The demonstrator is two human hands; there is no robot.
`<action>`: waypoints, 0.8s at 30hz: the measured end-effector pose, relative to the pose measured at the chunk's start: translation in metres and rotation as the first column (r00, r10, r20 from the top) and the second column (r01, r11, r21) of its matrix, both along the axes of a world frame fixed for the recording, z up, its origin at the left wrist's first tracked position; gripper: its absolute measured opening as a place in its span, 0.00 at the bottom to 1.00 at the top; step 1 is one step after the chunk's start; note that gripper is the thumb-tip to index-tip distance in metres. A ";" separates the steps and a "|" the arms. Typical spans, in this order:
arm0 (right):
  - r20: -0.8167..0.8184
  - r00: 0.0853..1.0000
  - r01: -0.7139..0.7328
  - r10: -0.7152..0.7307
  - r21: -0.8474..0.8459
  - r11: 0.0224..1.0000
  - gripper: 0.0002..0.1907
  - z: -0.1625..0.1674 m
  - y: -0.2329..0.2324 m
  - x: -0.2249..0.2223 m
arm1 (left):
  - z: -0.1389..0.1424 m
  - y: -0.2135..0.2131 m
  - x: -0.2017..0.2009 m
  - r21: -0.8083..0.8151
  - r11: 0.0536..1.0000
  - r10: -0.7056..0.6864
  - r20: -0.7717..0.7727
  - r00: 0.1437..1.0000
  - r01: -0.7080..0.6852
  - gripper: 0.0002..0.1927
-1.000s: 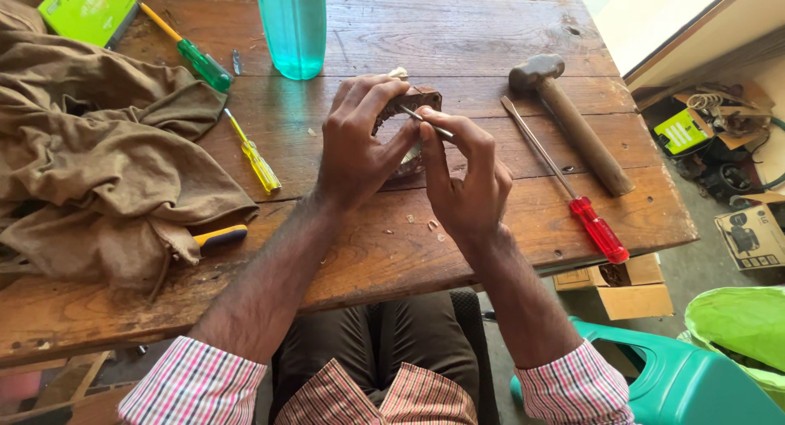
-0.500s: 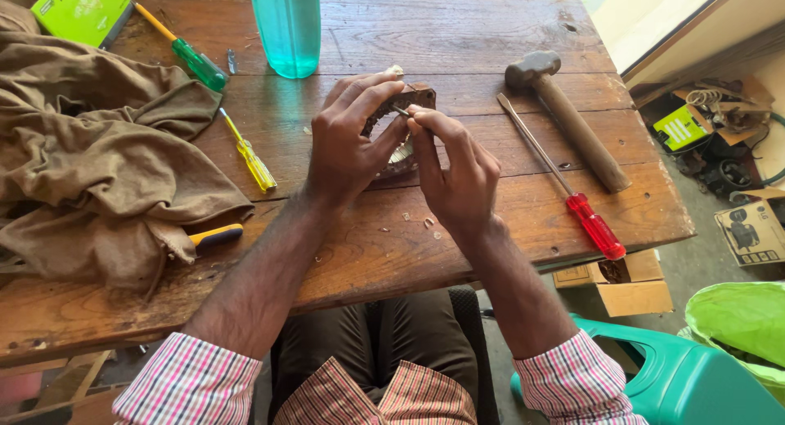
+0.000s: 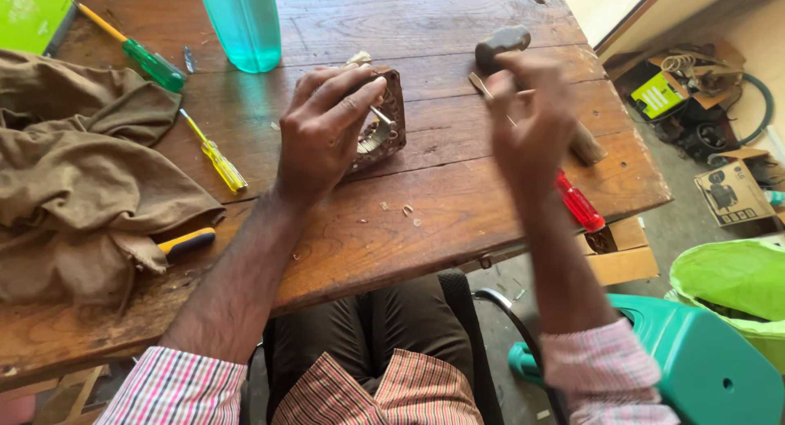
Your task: The person disassembles an electric motor stator on a wooden workbench. They use a red-handled screwdriver and a small punch to pry at the copper windings, tap components with a mallet, pull wire coils out by hand, and rotate the stator housing to work around its sides.
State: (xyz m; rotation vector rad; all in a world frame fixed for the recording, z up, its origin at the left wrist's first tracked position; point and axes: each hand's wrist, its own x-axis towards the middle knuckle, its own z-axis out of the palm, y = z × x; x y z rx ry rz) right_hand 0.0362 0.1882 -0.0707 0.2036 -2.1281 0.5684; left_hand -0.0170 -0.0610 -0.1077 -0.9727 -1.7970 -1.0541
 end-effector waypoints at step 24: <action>0.530 0.722 0.164 0.445 -0.756 0.634 0.19 0.043 0.012 0.097 | 0.008 0.000 -0.003 0.049 0.998 -0.039 0.001 0.999 0.039 0.09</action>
